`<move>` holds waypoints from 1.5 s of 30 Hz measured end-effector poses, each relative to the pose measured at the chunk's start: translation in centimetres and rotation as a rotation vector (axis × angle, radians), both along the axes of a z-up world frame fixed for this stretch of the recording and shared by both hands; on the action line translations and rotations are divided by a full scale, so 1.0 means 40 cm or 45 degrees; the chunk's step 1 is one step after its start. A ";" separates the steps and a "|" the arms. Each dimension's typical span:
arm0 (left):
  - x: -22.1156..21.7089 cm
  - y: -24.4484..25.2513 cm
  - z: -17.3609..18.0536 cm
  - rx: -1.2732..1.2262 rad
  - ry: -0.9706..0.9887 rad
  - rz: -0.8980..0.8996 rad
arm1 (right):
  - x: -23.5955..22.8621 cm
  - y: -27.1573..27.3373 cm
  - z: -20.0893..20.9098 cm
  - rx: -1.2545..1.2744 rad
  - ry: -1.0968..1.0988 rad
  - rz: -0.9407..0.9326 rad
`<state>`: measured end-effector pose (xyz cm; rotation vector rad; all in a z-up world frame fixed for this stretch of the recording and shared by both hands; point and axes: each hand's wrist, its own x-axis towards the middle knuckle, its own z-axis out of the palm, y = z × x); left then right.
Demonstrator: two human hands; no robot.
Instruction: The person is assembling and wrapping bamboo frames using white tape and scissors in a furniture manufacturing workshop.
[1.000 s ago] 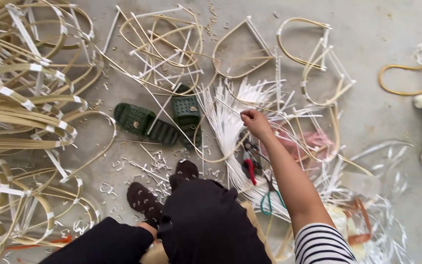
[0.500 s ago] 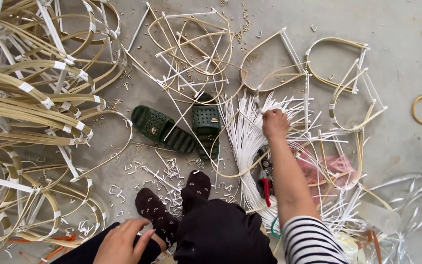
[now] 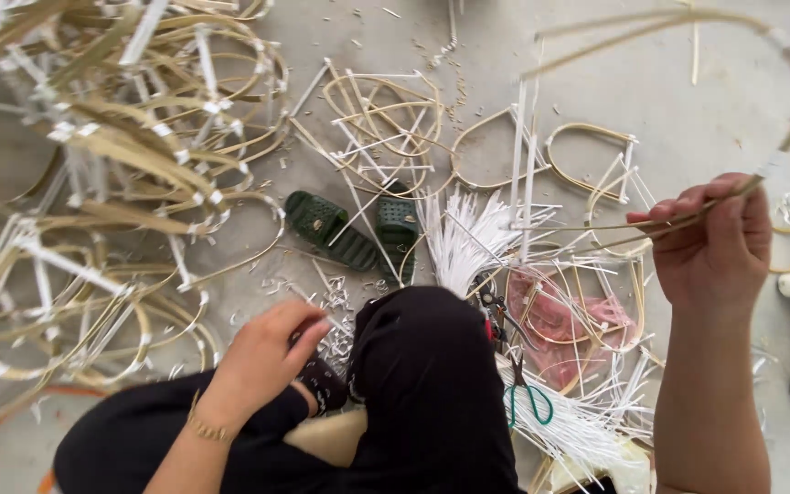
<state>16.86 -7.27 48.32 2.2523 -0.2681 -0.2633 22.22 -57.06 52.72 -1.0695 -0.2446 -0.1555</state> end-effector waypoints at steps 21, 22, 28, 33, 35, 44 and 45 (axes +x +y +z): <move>-0.149 0.146 0.189 -0.465 0.013 0.252 | -0.308 0.648 0.086 -1.357 -0.642 0.536; -0.170 0.135 0.214 -0.469 0.019 0.246 | -0.276 0.640 0.126 -1.361 -0.633 0.534; -0.281 0.058 0.333 -0.106 -0.473 -0.153 | -0.133 0.650 0.326 -1.587 -0.334 0.573; -0.368 0.024 0.404 0.257 -0.862 -0.229 | -0.237 0.624 0.440 -2.038 0.506 1.372; -0.405 0.020 0.414 0.338 -0.930 -0.283 | -0.303 0.518 0.357 -2.023 -0.003 1.343; -0.343 0.146 0.373 0.198 -0.614 0.133 | -0.283 0.479 0.372 -2.198 -0.886 -0.097; -0.304 0.146 0.373 0.164 -0.391 0.240 | -0.275 0.482 0.386 -2.201 -0.937 -0.295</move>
